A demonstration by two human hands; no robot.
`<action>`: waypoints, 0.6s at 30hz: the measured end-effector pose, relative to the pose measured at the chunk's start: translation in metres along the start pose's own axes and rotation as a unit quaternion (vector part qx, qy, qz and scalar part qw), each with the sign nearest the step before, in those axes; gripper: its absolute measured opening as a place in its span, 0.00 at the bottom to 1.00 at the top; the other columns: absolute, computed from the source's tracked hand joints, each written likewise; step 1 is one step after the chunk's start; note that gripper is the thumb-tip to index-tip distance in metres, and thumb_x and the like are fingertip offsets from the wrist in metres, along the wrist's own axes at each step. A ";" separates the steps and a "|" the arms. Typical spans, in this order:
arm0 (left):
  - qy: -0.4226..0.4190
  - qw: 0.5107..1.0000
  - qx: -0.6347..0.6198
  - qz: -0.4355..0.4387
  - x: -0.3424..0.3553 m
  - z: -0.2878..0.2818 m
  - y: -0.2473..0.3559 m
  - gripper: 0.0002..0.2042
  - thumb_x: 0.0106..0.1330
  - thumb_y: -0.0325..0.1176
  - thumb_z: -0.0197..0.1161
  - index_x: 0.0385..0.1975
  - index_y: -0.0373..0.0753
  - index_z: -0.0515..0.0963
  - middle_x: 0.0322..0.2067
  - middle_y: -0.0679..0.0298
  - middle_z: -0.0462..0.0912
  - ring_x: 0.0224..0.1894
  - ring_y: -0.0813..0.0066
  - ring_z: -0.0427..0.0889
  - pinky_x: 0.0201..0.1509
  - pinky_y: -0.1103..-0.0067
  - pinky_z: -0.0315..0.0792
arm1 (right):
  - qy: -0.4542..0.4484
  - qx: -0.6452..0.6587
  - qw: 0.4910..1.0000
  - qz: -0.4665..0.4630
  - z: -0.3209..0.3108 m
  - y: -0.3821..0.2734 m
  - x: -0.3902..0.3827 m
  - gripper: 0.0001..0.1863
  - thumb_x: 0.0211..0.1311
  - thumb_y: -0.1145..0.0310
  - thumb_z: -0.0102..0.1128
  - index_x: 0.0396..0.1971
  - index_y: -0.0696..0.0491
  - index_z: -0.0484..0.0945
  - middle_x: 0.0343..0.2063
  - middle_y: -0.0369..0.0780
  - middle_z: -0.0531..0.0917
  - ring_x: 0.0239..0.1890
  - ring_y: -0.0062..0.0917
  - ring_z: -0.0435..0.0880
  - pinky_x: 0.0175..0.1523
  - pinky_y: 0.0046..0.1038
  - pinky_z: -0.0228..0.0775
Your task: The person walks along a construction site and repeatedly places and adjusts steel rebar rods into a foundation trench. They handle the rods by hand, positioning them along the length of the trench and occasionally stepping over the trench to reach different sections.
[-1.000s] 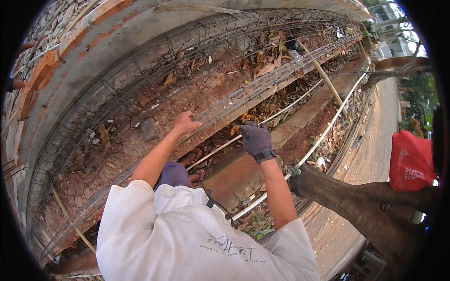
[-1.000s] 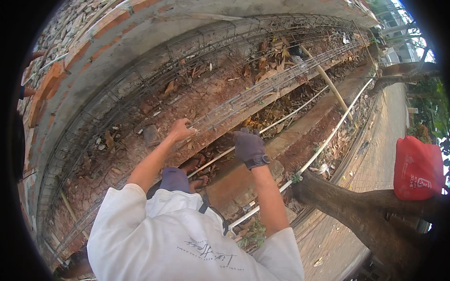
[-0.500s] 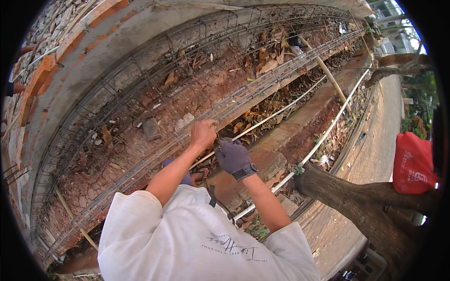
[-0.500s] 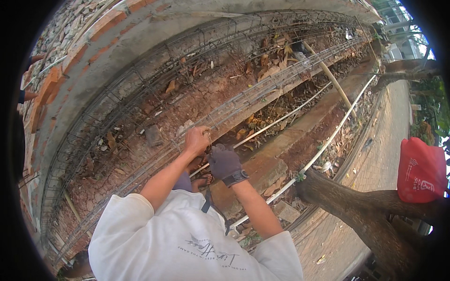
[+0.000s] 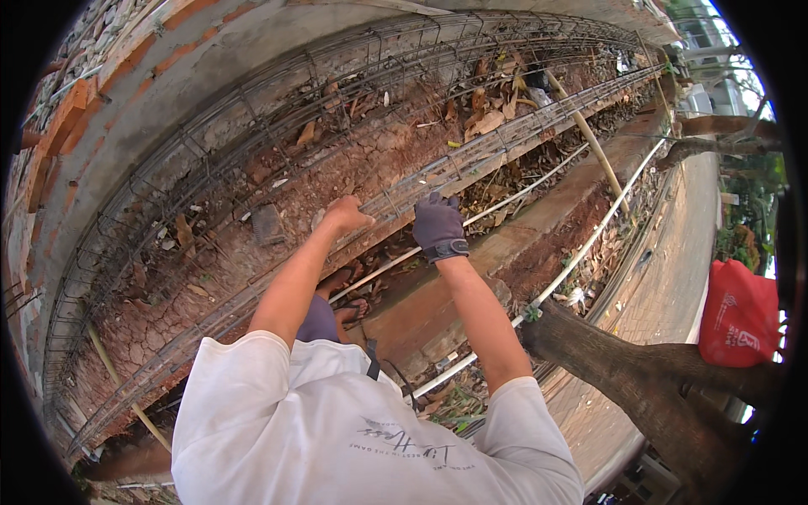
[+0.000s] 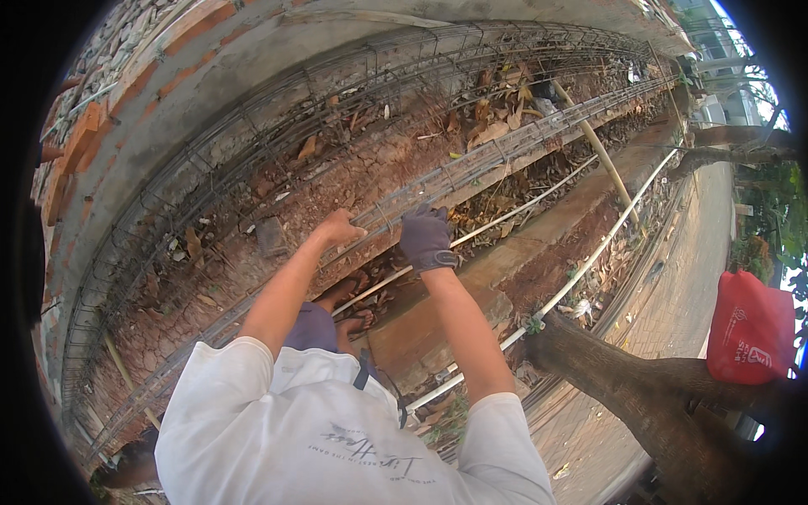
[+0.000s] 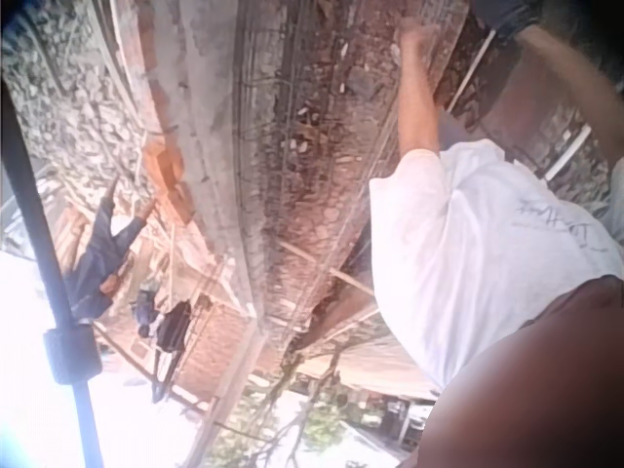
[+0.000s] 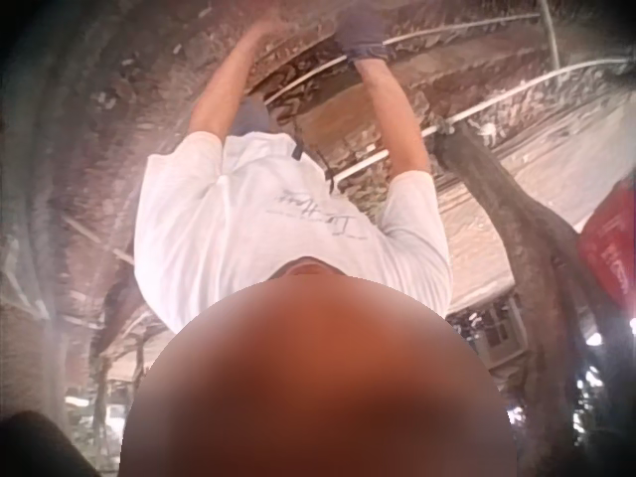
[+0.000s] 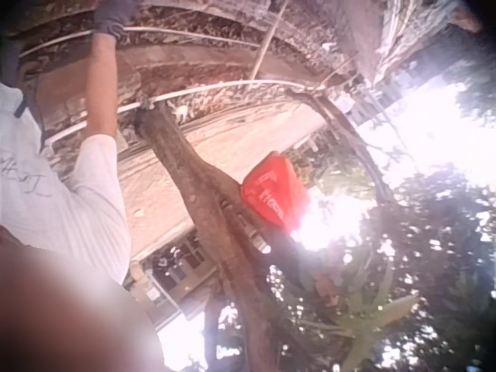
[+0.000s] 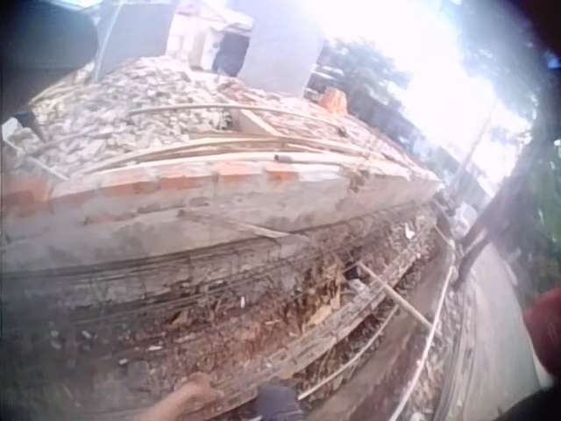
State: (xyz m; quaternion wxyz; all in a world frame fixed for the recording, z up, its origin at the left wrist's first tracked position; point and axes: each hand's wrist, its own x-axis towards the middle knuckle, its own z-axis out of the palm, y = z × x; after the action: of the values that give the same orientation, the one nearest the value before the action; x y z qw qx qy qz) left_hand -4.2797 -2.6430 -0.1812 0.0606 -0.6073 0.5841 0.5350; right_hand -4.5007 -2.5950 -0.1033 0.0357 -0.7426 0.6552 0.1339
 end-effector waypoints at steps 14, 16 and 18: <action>0.001 0.989 -0.145 -0.001 0.018 0.006 -0.019 0.12 0.57 0.31 0.77 0.19 0.30 0.82 0.20 0.61 0.78 0.26 0.70 0.76 0.34 0.64 0.68 | -0.189 0.135 0.968 0.094 -0.022 -0.041 0.021 0.13 0.62 0.67 0.59 0.39 0.57 0.89 0.38 0.54 0.89 0.45 0.47 0.90 0.54 0.45 0.80; -0.005 0.982 -0.190 0.009 0.021 0.007 -0.023 0.13 0.57 0.32 0.77 0.18 0.31 0.81 0.20 0.60 0.79 0.26 0.70 0.76 0.33 0.64 0.68 | -0.172 0.166 0.962 0.133 -0.017 -0.038 0.035 0.12 0.60 0.67 0.60 0.34 0.56 0.89 0.36 0.54 0.89 0.44 0.48 0.90 0.51 0.42 0.81; -0.034 0.984 -0.172 0.005 0.026 0.006 -0.027 0.12 0.58 0.32 0.76 0.19 0.31 0.83 0.21 0.59 0.80 0.26 0.69 0.78 0.34 0.63 0.69 | -0.236 0.134 0.962 0.035 -0.006 -0.021 0.050 0.12 0.59 0.66 0.62 0.32 0.58 0.88 0.34 0.54 0.89 0.41 0.47 0.90 0.47 0.42 0.81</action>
State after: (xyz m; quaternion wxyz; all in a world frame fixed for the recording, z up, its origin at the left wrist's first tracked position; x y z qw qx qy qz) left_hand -4.2692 -2.6466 -0.2171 -0.0275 -0.5874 0.4836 0.6483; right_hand -4.4735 -2.6418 -0.1130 0.2842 -0.6552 0.6654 0.2174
